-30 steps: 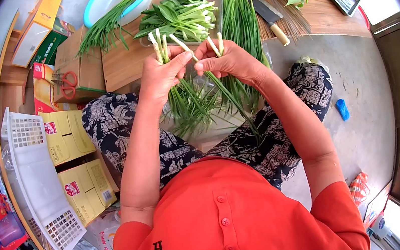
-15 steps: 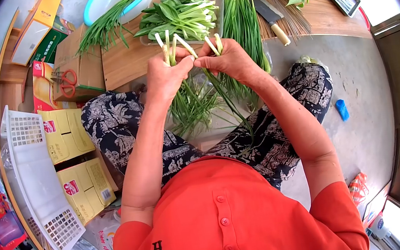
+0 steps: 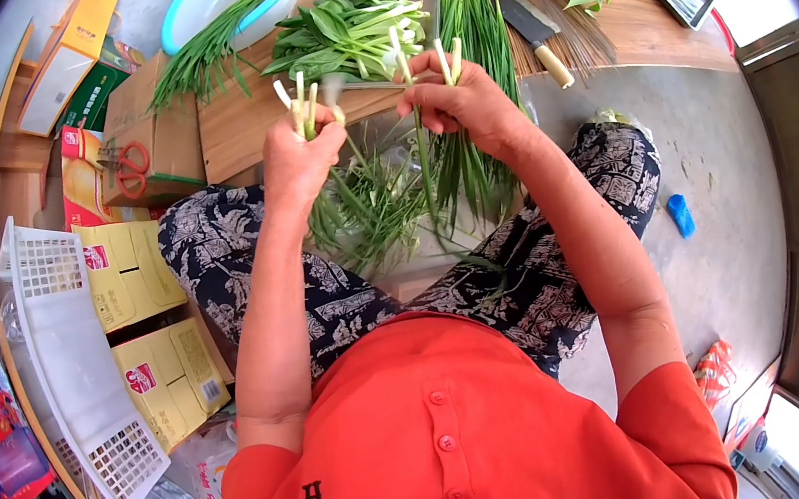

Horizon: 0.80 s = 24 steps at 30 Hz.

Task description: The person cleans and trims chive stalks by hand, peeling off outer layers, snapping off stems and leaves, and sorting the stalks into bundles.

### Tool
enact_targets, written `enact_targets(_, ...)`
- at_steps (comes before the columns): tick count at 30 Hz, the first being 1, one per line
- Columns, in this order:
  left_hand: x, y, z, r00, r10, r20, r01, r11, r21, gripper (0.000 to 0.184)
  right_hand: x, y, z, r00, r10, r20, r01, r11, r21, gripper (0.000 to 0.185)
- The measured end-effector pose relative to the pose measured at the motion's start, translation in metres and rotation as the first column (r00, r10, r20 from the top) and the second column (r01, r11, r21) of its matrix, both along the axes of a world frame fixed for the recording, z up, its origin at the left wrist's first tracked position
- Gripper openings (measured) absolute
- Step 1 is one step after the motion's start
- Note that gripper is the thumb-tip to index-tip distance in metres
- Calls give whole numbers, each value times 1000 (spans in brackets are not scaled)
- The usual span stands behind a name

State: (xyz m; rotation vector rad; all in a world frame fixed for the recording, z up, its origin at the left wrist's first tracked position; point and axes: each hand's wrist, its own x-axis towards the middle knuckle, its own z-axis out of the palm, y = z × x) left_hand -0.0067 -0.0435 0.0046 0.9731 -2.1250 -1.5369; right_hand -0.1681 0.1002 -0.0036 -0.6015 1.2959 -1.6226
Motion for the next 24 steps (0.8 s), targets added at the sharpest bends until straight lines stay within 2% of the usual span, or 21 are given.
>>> enact_targets(7,19,-25,-11,980,-51,191,45,998,35,9,-27,8,5,997,11,73,-5,996,-92,21)
enact_targets(10,18,-19,-2,995,-10,97,1,995,98,19,-26,8,5,996,46,70,-39,994,-103,26)
enact_targets(12,13,-12,9,999,-36,29,29,979,204,24,-21,6,4,997,69,-26,-71,993,-96,29)
enact_targets(17,-12,13,26,990,-111,-87,134,931,340,26,-8,3,7,990,141,-24,-142,988,-64,45)
enact_targets(22,-27,19,26,968,-167,-186,232,878,418,21,0,2,12,985,171,-37,-174,982,-78,46)
enact_targets(24,-28,17,23,973,-150,-174,209,893,399,18,1,3,11,979,190,-73,-195,978,-68,46)
